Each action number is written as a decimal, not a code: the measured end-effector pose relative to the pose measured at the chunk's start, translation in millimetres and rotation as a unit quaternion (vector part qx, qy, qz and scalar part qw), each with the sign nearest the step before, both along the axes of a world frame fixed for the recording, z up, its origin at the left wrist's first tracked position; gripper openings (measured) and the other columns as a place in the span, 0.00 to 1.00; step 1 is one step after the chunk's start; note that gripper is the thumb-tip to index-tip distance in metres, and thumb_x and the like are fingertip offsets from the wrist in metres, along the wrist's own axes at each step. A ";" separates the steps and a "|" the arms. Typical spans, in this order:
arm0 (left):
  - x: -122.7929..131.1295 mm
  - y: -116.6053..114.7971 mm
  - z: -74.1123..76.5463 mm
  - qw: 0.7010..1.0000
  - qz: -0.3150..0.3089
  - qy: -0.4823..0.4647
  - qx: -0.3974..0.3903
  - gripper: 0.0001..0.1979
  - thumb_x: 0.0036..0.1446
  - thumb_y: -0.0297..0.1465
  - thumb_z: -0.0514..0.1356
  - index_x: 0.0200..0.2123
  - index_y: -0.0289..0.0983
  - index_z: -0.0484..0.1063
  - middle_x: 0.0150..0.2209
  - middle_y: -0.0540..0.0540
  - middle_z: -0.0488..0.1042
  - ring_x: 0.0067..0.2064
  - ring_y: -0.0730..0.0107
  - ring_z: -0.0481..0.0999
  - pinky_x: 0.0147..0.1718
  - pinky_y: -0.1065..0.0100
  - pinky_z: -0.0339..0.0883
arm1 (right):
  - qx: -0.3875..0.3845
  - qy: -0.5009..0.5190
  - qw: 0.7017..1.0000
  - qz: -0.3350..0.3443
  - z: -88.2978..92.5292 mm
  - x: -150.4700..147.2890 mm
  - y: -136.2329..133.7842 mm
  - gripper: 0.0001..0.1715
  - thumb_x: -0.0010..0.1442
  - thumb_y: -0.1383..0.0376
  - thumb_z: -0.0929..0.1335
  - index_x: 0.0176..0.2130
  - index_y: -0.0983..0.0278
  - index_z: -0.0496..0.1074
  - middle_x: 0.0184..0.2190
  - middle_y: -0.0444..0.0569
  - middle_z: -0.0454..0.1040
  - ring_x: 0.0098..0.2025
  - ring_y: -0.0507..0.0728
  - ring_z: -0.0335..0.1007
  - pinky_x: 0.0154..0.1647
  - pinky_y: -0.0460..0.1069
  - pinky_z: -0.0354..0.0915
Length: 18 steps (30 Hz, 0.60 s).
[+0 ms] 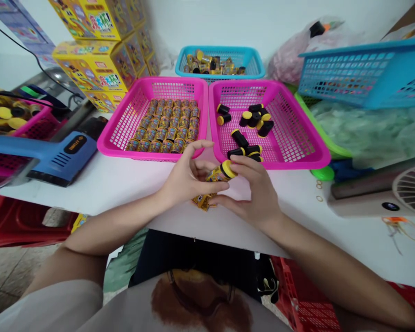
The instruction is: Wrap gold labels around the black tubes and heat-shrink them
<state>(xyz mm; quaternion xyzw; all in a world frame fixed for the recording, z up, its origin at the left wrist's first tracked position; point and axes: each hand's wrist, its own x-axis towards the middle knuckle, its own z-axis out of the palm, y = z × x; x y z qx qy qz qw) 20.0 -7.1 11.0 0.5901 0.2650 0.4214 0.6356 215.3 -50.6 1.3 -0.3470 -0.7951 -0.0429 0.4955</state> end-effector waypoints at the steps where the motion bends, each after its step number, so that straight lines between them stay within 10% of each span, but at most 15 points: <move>1: 1.5 -0.3 -0.6 0.999 -0.014 -0.010 -0.026 0.41 0.46 0.30 0.78 0.56 0.44 0.57 0.36 0.55 0.79 0.35 0.72 0.84 0.40 0.70 0.77 | 0.019 -0.019 1.000 -0.007 -0.8 -1.5 -0.1 0.35 0.62 0.62 0.76 0.63 0.61 0.64 0.54 0.58 0.76 0.58 0.63 0.76 0.58 0.62 0.76; 7: 10.2 -8.3 -8.3 0.986 -0.157 -0.002 -0.052 0.29 0.56 0.32 0.71 0.42 0.45 0.49 0.34 0.59 0.69 0.29 0.79 0.76 0.30 0.75 0.70 | 0.078 -0.050 0.996 0.005 -2.4 -12.1 -6.1 0.33 0.65 0.66 0.71 0.66 0.63 0.62 0.50 0.56 0.77 0.55 0.62 0.76 0.54 0.59 0.78; 18: 7.9 -10.9 3.1 0.984 -0.145 -0.019 0.096 0.25 0.60 0.28 0.67 0.45 0.45 0.49 0.35 0.58 0.61 0.26 0.83 0.65 0.25 0.77 0.61 | 0.164 -0.122 0.979 -0.018 0.8 -6.1 -7.7 0.20 0.69 0.64 0.69 0.59 0.66 0.71 0.48 0.55 0.77 0.55 0.61 0.74 0.64 0.62 0.76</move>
